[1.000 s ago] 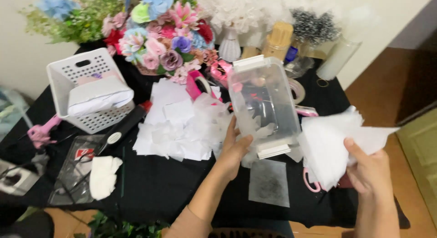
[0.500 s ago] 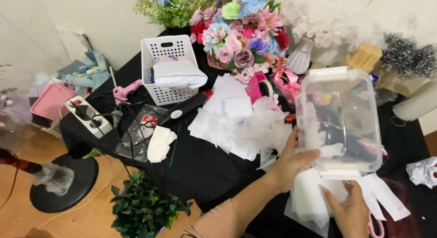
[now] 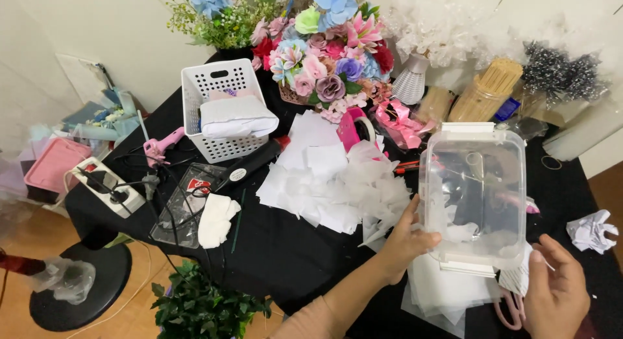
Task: Folding small pieces of white tissue paper and placing them into a clear plastic storage container at a design station.
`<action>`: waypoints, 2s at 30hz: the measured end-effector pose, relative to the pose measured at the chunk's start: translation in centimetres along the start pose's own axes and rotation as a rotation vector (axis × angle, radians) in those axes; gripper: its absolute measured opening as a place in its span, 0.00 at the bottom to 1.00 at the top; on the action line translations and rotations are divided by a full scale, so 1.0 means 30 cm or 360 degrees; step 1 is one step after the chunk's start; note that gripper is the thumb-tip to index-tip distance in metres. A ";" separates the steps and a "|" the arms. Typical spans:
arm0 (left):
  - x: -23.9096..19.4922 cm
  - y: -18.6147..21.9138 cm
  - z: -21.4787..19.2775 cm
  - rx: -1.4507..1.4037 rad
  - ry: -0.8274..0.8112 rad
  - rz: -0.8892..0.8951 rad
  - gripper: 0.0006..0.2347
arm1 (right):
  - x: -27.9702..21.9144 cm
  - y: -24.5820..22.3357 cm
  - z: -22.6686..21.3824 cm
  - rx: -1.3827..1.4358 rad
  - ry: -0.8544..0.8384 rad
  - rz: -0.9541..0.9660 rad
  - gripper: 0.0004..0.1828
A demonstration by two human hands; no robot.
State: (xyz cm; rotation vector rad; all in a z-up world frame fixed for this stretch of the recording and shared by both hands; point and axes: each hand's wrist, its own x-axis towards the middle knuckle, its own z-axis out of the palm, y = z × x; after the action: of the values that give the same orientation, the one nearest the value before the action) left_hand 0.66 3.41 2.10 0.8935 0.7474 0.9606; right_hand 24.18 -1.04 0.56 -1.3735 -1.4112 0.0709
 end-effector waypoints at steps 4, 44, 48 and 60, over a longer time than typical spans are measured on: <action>-0.017 0.028 -0.003 -0.0036 -0.0049 0.0055 0.53 | 0.028 -0.121 0.005 0.0289 -0.0033 0.0093 0.17; -0.038 0.148 0.022 0.0187 0.0003 -0.0087 0.52 | 0.102 -0.282 0.059 0.0571 -0.0190 0.0328 0.23; -0.049 0.193 0.046 0.0245 0.0063 -0.0173 0.50 | 0.096 -0.270 0.057 0.0499 -0.0161 0.0188 0.21; -0.028 0.197 0.081 0.0192 0.0098 0.0027 0.49 | 0.108 -0.131 0.078 0.0780 -0.0048 0.0310 0.25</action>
State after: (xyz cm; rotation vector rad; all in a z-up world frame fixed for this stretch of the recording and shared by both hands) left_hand 0.27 3.65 8.52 0.9798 0.8583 0.9691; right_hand 20.89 1.45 4.33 -1.0938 -1.1783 0.5319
